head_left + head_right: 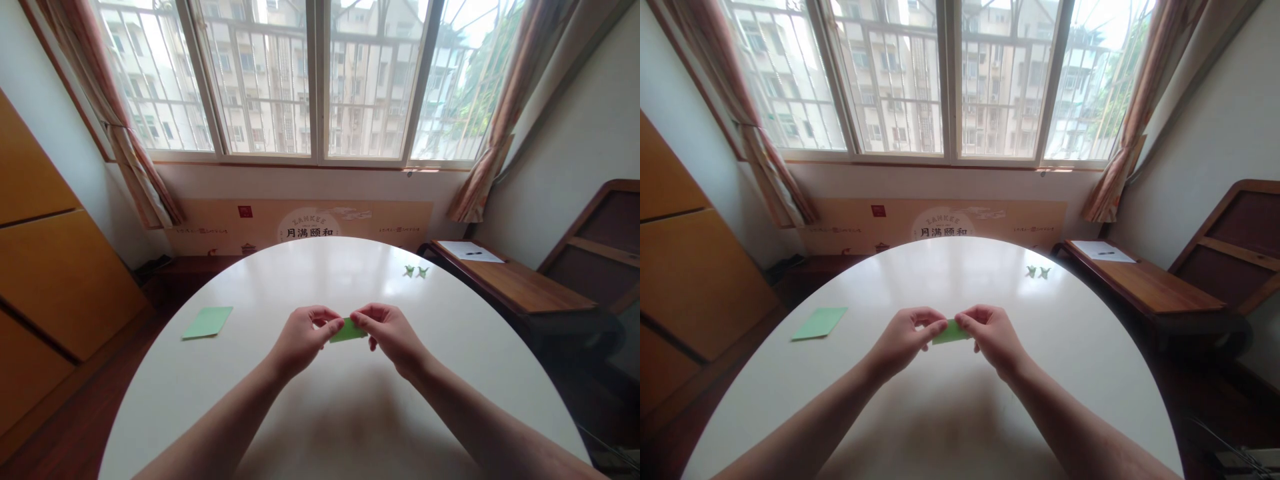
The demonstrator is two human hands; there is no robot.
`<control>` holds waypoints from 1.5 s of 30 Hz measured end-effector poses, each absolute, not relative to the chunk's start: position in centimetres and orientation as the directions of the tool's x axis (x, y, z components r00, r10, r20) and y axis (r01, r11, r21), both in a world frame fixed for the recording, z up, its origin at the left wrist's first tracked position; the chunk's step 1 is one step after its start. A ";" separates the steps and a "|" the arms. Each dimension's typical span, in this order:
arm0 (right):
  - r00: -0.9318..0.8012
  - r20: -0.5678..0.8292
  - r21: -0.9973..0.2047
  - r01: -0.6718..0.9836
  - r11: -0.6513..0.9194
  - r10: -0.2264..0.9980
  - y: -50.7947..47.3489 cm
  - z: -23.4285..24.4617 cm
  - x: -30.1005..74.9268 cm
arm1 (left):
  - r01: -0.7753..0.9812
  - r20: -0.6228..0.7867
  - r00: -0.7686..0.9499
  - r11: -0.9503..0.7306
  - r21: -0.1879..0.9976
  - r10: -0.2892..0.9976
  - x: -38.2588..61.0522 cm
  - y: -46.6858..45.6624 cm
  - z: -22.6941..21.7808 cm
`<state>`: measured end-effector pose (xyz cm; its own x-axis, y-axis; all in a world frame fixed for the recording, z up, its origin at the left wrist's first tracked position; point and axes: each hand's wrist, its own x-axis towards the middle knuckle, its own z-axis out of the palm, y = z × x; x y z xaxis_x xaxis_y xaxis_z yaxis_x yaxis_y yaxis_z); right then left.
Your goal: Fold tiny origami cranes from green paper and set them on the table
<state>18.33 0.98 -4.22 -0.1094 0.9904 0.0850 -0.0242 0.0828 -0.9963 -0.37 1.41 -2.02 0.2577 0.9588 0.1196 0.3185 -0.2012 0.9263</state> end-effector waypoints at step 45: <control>-0.141 0.122 -0.992 0.021 0.126 0.982 1.6 -6.3 18.2 | 0.213 0.099 0.205 -0.143 0.967 0.974 -0.4 2.3 -4.2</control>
<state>18.16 1.57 -6.31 -0.1411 0.9825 0.1219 0.0214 0.1262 -0.9918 -0.42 2.29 -4.16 0.2047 0.9738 0.0986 0.2125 -0.1426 0.9667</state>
